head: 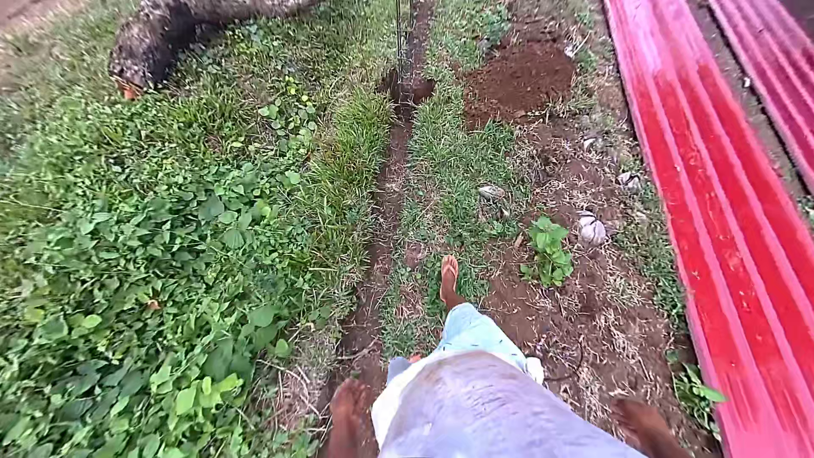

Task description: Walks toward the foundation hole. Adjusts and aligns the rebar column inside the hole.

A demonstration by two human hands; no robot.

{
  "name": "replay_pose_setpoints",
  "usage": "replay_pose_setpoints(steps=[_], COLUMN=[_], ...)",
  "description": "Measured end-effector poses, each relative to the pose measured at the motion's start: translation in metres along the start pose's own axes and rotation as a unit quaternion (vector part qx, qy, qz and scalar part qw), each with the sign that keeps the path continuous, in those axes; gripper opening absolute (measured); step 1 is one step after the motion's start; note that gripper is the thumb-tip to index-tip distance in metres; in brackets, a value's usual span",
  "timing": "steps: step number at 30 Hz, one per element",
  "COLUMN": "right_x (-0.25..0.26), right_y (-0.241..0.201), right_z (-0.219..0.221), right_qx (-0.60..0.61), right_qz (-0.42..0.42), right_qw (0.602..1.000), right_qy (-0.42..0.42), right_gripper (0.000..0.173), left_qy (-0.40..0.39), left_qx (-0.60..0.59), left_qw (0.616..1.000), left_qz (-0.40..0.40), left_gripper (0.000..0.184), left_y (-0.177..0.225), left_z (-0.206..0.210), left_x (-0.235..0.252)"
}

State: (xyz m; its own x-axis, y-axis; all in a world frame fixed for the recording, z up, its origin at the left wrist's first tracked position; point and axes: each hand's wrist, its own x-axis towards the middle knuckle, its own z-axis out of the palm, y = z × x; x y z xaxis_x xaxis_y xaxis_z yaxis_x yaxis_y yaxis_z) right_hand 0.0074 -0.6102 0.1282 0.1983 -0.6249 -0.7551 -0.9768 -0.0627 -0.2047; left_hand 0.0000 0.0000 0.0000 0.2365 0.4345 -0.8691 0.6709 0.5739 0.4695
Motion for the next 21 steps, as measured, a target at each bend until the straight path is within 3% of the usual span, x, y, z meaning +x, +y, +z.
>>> replay_pose_setpoints(steps=[5, 8, 10, 14, 18, 21], right_x=[0.121, 0.149, 0.163, 0.162, 0.175, 0.202], right_y=[-0.144, -0.269, -0.345, -0.486, -0.581, -0.622], right_z=[0.025, 0.021, 0.014, -0.012, -0.024, -0.019], right_qx=[0.034, 0.045, 0.021, -0.030, -0.055, -0.038], right_qz=[-0.038, -0.079, -0.125, -0.204, -0.229, -0.202], right_qw=[0.999, 0.996, 0.992, 0.978, 0.972, 0.979], right_qy=[-0.019, -0.022, -0.027, -0.014, 0.005, 0.002], right_gripper=[0.042, 0.041, 0.041, 0.039, 0.038, 0.038], left_qy=[0.089, 0.107, 0.078, -0.043, -0.081, -0.069], left_qx=[-0.032, -0.027, 0.048, 0.273, 0.280, 0.220], left_qw=[0.995, 0.993, 0.995, 0.954, 0.950, 0.970], left_qz=[0.007, -0.040, -0.042, 0.117, 0.117, 0.075], left_gripper=[0.037, 0.038, 0.037, 0.043, 0.046, 0.036], left_y=[0.066, 0.117, 0.162, 0.210, 0.279, 0.306], left_z=[0.088, 0.193, 0.270, 0.367, 0.448, 0.498], left_x=[0.054, 0.012, -0.022, -0.021, -0.013, 0.054])
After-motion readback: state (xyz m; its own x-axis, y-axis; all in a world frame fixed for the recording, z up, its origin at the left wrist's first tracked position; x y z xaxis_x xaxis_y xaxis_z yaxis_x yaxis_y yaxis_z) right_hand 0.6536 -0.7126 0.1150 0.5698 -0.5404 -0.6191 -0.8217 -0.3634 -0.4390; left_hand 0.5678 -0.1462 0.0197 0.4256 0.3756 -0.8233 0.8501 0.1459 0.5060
